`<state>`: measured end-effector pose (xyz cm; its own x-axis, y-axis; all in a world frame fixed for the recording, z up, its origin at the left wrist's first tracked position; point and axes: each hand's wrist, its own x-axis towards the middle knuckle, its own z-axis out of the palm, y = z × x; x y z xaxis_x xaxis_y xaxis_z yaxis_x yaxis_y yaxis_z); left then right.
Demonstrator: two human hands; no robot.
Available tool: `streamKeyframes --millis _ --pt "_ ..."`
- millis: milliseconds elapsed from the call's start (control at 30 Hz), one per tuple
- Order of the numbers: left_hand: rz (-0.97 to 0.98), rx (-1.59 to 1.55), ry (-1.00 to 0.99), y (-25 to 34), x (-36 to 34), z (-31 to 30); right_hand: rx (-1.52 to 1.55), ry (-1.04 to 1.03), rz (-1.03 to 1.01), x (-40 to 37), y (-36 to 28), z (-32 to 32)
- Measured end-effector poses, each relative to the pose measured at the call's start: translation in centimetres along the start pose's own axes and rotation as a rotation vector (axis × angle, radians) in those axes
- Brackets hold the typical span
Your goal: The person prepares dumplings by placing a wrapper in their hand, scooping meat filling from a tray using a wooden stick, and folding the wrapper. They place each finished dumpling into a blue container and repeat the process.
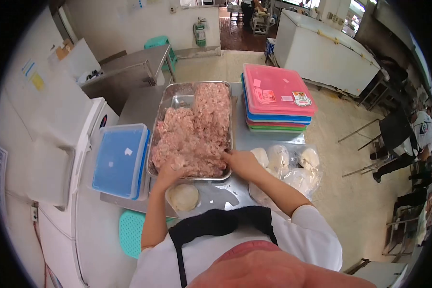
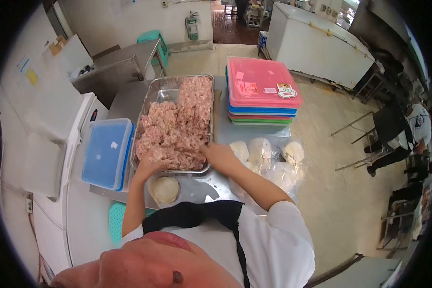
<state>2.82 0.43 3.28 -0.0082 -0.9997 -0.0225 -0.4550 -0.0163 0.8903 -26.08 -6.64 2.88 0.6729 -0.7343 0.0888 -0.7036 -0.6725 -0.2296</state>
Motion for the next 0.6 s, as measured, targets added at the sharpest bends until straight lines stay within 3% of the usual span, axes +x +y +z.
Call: streamKeyframes --millis 33,133,167,300,367,433,467,533,600 --pt "0.081 0.22 0.088 2.4 -0.9 0.0 0.071 0.009 0.013 0.0 0.5 -0.8" --pt "0.18 0.246 0.07 2.8 -0.5 -1.2 0.357 0.027 0.047 -1.2 0.9 -3.2" --pt "0.379 0.145 0.144 4.5 -0.7 -1.0 0.489 0.033 0.052 -1.4 0.9 -4.0" --pt "0.435 0.162 0.005 5.5 -0.1 -1.1 0.752 -0.012 -0.123 -1.8 -0.2 -5.1" --pt "0.524 0.128 -0.12 4.5 0.8 -0.7 0.763 -0.023 -0.177 -1.9 -1.2 -3.9" --pt "0.454 0.193 -0.16 4.2 1.2 -0.9 0.732 0.036 -0.279 -1.5 -1.5 -2.9" --pt "0.419 0.225 -0.178 4.0 1.3 -0.9 0.568 0.064 -0.225 -1.5 -1.3 -2.8" --pt "0.355 0.228 -0.04 2.3 1.3 -0.3 0.238 0.116 -0.116 -1.7 -2.0 -5.0" --pt "0.37 0.218 0.006 0.3 1.7 -0.2 0.208 0.228 -0.171 -2.0 -3.2 -5.1"
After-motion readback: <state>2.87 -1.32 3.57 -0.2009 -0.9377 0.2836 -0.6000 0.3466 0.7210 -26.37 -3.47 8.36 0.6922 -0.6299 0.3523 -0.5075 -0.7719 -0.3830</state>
